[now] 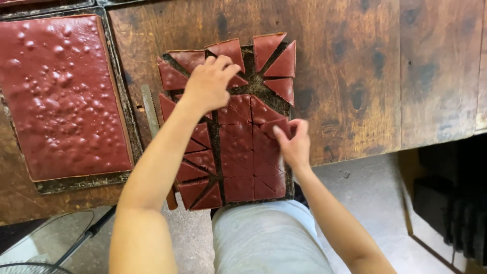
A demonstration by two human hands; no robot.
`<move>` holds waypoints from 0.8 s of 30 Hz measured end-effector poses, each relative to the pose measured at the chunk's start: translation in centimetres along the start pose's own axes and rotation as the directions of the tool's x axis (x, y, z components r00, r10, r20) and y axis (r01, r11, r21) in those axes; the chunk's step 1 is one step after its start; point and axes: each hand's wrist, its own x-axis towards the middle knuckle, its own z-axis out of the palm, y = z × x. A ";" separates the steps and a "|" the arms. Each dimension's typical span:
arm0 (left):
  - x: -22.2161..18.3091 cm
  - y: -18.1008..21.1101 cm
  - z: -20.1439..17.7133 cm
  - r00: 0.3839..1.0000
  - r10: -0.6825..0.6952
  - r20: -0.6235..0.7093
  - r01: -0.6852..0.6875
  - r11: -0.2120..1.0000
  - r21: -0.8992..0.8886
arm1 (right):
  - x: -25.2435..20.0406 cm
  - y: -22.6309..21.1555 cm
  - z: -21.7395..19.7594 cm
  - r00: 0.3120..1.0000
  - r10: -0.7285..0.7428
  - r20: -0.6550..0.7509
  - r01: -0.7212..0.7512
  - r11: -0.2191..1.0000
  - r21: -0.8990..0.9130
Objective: The person uses a long knife to cut a rectangular slab of reddish confectionery on a metal tray into a grid of squares, then cuts each square diagonally into triangles. The person then separates the triangular pieces by hand and arranges them on the tray.
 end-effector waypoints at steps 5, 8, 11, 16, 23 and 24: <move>-0.6 6.6 2.4 0.978 0.207 -0.001 -0.204 0.966 -0.156 | 0.1 3.2 -1.8 0.999 0.043 0.024 -0.045 0.995 0.086; -0.7 9.1 4.7 0.973 0.228 -0.040 -0.231 0.966 -0.119 | -0.4 5.2 -2.6 0.995 0.070 0.074 -0.080 0.986 0.144; 0.1 9.2 6.4 0.980 0.185 -0.068 -0.190 0.977 -0.092 | -1.2 7.3 -2.5 0.994 0.062 0.092 -0.085 0.958 0.273; 1.6 8.9 6.7 0.951 0.261 -0.168 -0.282 0.952 -0.117 | -1.5 7.4 -1.6 0.995 0.072 0.073 -0.097 0.893 0.439; 2.2 9.7 5.8 0.959 0.261 -0.115 -0.270 0.960 -0.079 | 0.2 2.6 -0.2 0.992 -0.068 -0.107 0.067 0.998 -0.012; 2.1 9.6 5.4 0.957 0.260 -0.130 -0.273 0.957 -0.098 | 0.5 2.4 -0.3 0.987 -0.096 -0.132 0.089 0.994 -0.059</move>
